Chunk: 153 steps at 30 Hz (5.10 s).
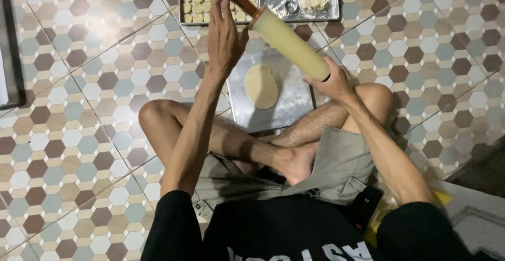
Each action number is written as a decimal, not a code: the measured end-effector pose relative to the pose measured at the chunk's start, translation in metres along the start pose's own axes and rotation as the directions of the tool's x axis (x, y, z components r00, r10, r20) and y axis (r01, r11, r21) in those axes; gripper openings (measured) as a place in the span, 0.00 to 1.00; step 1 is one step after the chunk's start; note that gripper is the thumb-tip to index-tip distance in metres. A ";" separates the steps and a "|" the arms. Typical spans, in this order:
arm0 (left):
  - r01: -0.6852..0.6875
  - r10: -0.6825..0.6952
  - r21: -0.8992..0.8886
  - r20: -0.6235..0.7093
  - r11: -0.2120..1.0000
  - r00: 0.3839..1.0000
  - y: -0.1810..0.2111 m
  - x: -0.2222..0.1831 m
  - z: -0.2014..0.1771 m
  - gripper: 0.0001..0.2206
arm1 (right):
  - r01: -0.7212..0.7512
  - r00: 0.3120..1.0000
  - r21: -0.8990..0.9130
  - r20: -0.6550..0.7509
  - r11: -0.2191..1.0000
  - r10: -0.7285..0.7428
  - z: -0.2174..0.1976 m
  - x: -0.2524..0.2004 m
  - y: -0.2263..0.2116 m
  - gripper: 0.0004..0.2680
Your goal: Rolling out dough and cutting it into small circular shapes for baking.
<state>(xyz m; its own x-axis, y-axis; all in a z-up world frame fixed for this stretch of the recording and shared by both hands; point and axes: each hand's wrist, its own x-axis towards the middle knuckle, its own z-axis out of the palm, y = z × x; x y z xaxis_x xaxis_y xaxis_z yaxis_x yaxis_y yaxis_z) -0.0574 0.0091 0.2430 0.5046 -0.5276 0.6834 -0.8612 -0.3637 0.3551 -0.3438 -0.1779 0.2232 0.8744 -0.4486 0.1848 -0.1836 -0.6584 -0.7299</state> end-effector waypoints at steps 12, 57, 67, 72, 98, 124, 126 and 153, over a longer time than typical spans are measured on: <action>0.501 -0.508 0.166 0.515 0.849 0.691 -0.007 -0.154 0.022 0.31 | -0.501 0.630 0.363 -0.469 0.785 0.619 0.026 0.027 0.120 0.22; 0.089 -0.134 0.108 0.549 0.990 0.825 -0.042 -0.072 0.065 0.11 | -0.761 0.521 0.201 -0.375 0.616 0.767 0.014 0.056 0.207 0.27; -0.115 -0.039 0.263 0.518 0.958 0.854 -0.063 -0.006 0.212 0.13 | -0.795 0.502 0.194 -0.324 0.575 0.802 0.007 0.049 0.141 0.33; -0.128 -0.072 0.325 0.540 0.937 0.838 -0.066 -0.003 0.215 0.06 | -0.779 0.524 0.235 -0.265 0.582 0.809 0.003 0.051 0.110 0.31; -0.102 -0.025 0.169 0.618 0.980 0.785 -0.078 -0.038 0.221 0.07 | -0.809 0.568 -0.214 -0.044 0.548 0.822 -0.031 0.054 0.162 0.25; 0.022 -0.016 -0.002 0.599 1.000 0.801 -0.050 -0.046 0.185 0.10 | -0.733 0.625 -0.312 0.043 0.605 0.780 -0.077 0.057 0.104 0.34; 0.062 -0.021 -0.049 0.591 0.997 0.807 -0.047 -0.046 0.179 0.10 | -0.683 0.690 -0.368 -0.041 0.631 0.723 -0.087 0.062 0.080 0.44; 0.120 -0.081 -0.033 0.561 0.992 0.824 -0.033 -0.042 0.156 0.12 | -0.071 0.930 -0.486 0.284 0.871 0.234 0.057 0.180 0.046 0.19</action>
<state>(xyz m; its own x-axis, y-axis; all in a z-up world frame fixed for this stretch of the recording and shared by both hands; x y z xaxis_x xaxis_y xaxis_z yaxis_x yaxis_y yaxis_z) -0.0403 -0.0767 0.1028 0.5200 -0.8357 0.1766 -0.7959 -0.3990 0.4554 -0.1696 -0.2546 0.1852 0.8976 -0.3995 -0.1863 -0.4401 -0.8353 -0.3296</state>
